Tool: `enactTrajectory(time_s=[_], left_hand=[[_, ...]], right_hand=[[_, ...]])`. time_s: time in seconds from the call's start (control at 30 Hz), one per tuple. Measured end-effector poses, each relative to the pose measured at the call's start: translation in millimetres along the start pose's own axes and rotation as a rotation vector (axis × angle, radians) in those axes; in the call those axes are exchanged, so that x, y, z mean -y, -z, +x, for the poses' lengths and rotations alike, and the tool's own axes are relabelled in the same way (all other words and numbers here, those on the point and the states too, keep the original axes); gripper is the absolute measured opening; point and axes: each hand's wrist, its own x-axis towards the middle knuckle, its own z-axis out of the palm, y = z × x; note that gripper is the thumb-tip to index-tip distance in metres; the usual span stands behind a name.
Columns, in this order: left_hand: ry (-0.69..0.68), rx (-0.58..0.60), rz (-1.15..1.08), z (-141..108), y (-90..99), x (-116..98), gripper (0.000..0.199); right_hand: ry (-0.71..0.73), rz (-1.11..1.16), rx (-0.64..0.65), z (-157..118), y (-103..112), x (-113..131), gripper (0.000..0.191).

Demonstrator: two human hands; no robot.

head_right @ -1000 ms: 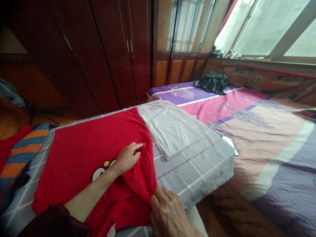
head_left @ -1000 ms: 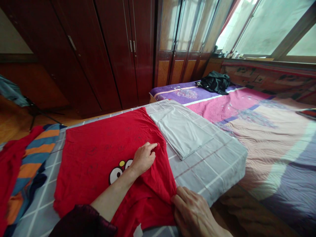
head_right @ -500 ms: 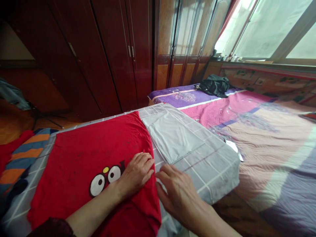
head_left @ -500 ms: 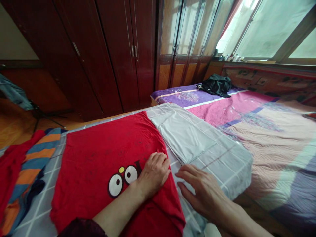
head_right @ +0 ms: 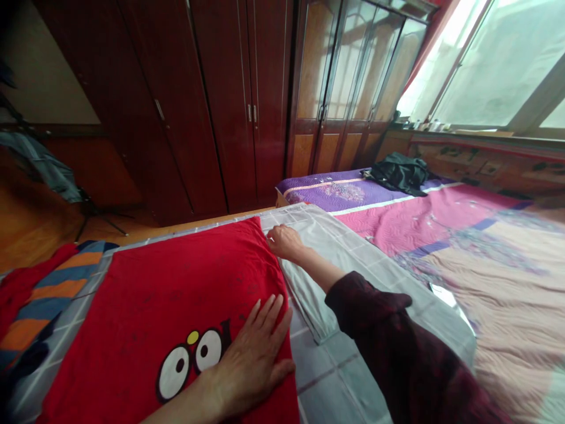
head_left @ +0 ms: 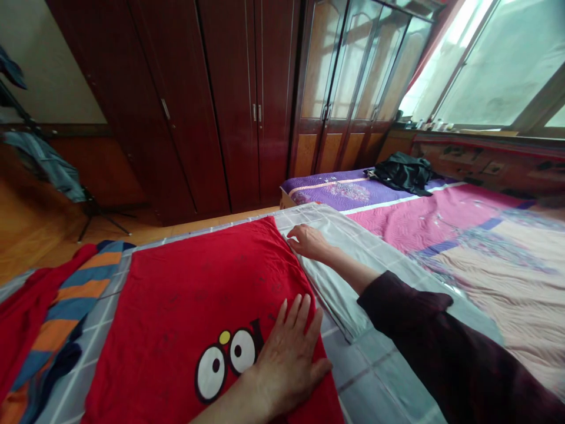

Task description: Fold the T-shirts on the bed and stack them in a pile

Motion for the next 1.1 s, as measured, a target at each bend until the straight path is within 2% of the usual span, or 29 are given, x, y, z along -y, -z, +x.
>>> enactTrajectory(time_s=[0.13,0.23,0.33,0.47,0.57,0.67,0.73,1.0,1.07,1.1], left_hand=[[-0.026,0.022,-0.005,3,-1.4,5,0.065],[-0.038,-0.046,0.035,6,-11.8,11,0.066],[-0.086,-0.191,0.187,9,-32.8,18,0.056],[-0.094,-0.469,0.418,17,-62.1,23,0.037],[-0.069,-0.654,0.468,24,-72.0,25,0.029],[-0.084,-0.734,0.487,28,-75.1,26,0.028],[-0.107,-0.728,0.512,29,-78.4,28,0.027],[-0.089,-0.559,0.436,27,-94.9,30,0.026],[-0.064,-0.596,0.434,30,-97.1,27,0.026],[-0.043,-0.652,0.433,31,-98.8,26,0.025]], right_hand=[[-0.177,-0.007,-0.026,61,-22,-4,0.027],[-0.265,-0.001,-0.062,94,-49,1,0.031],[-0.304,0.001,-0.116,119,-70,2,0.031],[-0.318,0.020,-0.152,143,-81,-10,0.032],[-0.325,0.041,-0.157,153,-83,-23,0.032],[-0.323,0.063,-0.155,155,-84,-31,0.031],[-0.311,0.083,-0.142,154,-83,-35,0.031],[-0.247,0.124,-0.014,146,-68,-41,0.030],[-0.245,0.105,-0.023,143,-68,-36,0.028],[-0.245,0.094,-0.033,142,-69,-33,0.027]])
